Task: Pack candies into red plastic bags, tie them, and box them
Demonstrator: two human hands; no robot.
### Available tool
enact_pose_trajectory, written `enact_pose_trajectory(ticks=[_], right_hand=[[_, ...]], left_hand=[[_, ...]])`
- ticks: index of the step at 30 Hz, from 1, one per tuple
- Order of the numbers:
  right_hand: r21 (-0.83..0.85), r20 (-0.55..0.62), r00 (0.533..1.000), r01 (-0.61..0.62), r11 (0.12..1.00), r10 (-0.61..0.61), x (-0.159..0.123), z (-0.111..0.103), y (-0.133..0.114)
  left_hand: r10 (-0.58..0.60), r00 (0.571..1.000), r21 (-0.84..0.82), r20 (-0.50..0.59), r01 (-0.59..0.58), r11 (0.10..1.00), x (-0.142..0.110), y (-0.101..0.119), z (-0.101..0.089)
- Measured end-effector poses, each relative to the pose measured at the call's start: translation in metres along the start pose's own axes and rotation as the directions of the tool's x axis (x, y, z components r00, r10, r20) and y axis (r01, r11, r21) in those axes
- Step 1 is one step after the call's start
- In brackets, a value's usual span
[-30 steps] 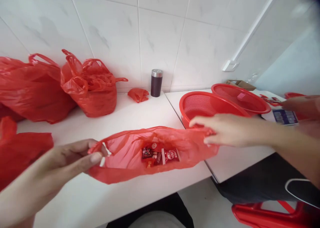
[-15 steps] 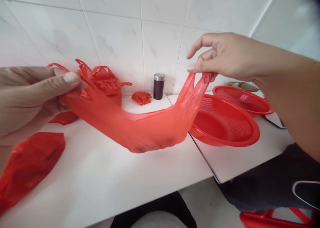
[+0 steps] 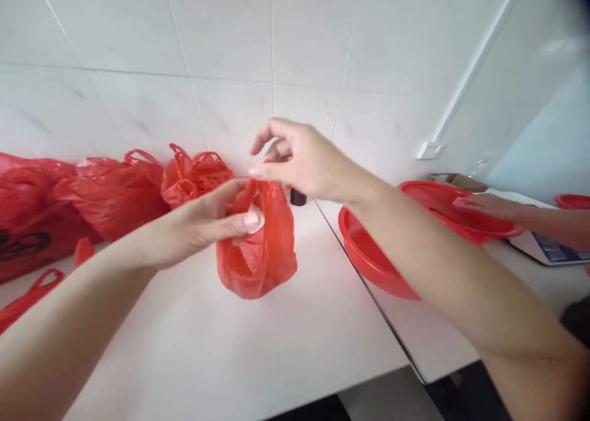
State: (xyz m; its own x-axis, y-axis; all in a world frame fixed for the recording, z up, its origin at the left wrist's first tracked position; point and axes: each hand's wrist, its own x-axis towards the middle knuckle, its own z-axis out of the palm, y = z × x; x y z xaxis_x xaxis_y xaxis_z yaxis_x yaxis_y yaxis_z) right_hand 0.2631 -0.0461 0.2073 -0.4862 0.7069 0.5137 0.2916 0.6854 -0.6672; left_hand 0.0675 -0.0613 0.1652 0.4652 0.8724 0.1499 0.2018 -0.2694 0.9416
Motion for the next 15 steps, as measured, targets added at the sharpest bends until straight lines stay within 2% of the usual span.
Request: enact_pose_trajectory(ticks=[2,4,7,10,13,15], right_hand=[[0.102,0.043,0.991,0.123,0.987,-0.128,0.005,0.018,0.0],[0.181,0.049,0.982,0.173,0.968,-0.184,0.007,0.029,0.006],[0.22,0.05,0.994,0.085,0.972,-0.098,0.003,0.039,0.031],[0.254,0.024,1.0,-0.004,0.967,-0.002,-0.009,0.05,0.055],[0.316,-0.135,0.991,0.052,0.947,-0.01,-0.031,0.064,0.054],[0.282,-0.143,0.983,0.155,0.947,-0.118,-0.046,0.072,0.042]], left_hand=[[-0.042,0.995,0.125,0.095,0.03,0.992,0.001,-0.004,-0.002],[-0.079,0.994,0.109,0.075,0.071,0.991,0.002,-0.008,-0.006],[-0.133,0.991,-0.042,0.03,0.134,0.99,0.002,-0.016,-0.013],[-0.163,0.986,-0.107,0.031,0.166,0.98,0.003,-0.026,-0.015],[-0.137,0.99,-0.179,0.015,0.138,0.974,0.003,-0.036,-0.015],[-0.102,0.994,-0.172,0.039,0.107,0.979,0.001,-0.039,-0.018]])
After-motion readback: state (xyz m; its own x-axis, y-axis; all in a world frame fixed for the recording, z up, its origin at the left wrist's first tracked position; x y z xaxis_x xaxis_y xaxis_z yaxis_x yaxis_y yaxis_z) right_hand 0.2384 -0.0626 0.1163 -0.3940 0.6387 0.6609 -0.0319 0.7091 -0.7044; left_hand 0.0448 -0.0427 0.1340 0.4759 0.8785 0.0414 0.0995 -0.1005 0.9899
